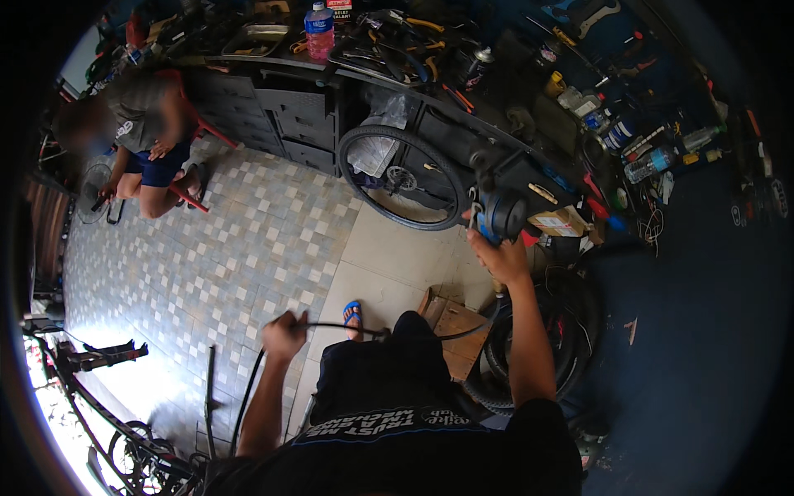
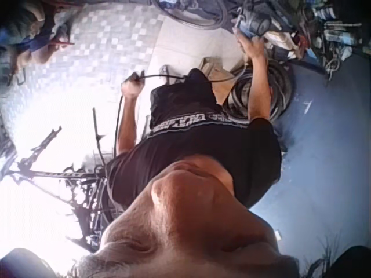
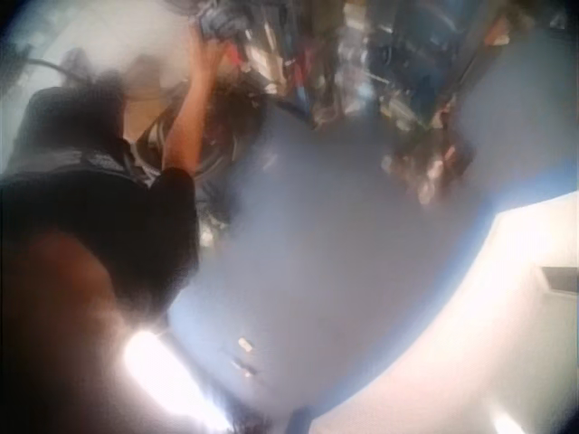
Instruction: The person installs a bicycle tire onto a wheel rim. They first place the tire bead onto the rim, then use tire levers to seat the remaining portion. Finally, they inflate the tire using a floor pump.
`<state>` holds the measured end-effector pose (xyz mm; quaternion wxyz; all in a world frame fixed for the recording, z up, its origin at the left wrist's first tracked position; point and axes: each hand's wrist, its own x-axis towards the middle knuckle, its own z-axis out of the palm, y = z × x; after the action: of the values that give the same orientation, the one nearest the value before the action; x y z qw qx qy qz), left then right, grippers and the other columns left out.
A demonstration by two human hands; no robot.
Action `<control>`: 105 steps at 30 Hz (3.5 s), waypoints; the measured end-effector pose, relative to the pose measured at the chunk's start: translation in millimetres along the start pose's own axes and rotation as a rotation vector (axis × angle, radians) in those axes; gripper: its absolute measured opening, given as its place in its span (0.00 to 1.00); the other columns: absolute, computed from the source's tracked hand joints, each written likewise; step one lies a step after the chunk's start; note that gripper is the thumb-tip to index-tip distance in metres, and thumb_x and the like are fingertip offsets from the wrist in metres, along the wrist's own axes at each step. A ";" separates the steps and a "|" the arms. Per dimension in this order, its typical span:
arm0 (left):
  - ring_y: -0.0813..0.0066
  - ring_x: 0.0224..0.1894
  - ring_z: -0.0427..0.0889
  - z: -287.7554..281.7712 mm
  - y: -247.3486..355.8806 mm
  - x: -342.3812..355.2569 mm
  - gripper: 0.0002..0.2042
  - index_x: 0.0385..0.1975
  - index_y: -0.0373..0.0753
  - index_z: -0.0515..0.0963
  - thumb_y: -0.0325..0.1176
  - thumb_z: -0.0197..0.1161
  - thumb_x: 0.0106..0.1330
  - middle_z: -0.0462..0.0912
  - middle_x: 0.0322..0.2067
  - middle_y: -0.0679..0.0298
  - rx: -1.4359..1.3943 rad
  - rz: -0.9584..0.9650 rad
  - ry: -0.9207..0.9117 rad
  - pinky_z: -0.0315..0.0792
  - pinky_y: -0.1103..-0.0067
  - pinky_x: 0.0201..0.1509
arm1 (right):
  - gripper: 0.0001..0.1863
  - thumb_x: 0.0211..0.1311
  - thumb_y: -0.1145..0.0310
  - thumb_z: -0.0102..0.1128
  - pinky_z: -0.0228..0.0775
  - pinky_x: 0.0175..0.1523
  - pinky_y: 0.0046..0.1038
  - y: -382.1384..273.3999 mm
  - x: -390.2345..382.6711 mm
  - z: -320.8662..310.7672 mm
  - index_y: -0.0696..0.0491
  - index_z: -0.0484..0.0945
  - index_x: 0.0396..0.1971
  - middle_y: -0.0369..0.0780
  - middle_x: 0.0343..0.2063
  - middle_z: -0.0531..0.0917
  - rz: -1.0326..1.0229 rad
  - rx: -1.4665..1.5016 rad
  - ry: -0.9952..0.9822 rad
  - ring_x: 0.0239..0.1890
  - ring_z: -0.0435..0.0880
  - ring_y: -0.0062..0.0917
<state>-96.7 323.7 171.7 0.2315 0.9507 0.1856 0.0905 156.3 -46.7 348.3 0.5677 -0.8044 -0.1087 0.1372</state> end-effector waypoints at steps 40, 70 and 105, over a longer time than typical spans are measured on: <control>0.59 0.69 0.65 571.8 336.5 312.2 0.43 0.69 0.36 0.58 0.44 0.77 0.59 0.70 0.64 0.51 -1.504 -0.672 -0.306 0.59 0.70 0.71 | 0.12 0.65 0.71 0.63 0.73 0.43 0.24 349.4 159.0 -117.6 0.57 0.78 0.47 0.34 0.34 0.81 0.727 -0.123 -0.433 0.36 0.78 0.14; 0.47 0.51 0.84 298.2 -27.6 120.3 0.36 0.58 0.32 0.75 0.60 0.67 0.64 0.83 0.48 0.41 -0.383 -0.268 0.288 0.74 0.62 0.56 | 0.26 0.54 0.66 0.63 0.77 0.51 0.48 409.6 122.1 70.9 0.55 0.73 0.55 0.52 0.47 0.83 -0.378 -0.650 -0.742 0.49 0.83 0.52; 0.44 0.40 0.85 325.3 74.6 -66.9 0.28 0.54 0.37 0.69 0.40 0.72 0.56 0.84 0.34 0.44 -0.250 -0.632 0.407 0.75 0.57 0.44 | 0.32 0.55 0.65 0.63 0.70 0.18 0.29 478.8 45.3 118.5 0.67 0.68 0.57 0.42 0.20 0.79 0.015 -0.426 -1.318 0.14 0.78 0.26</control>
<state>-50.8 103.6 -83.8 0.3202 0.7739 0.4987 0.2233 167.2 -85.9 -145.4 0.2120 -0.6478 -0.4500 0.5770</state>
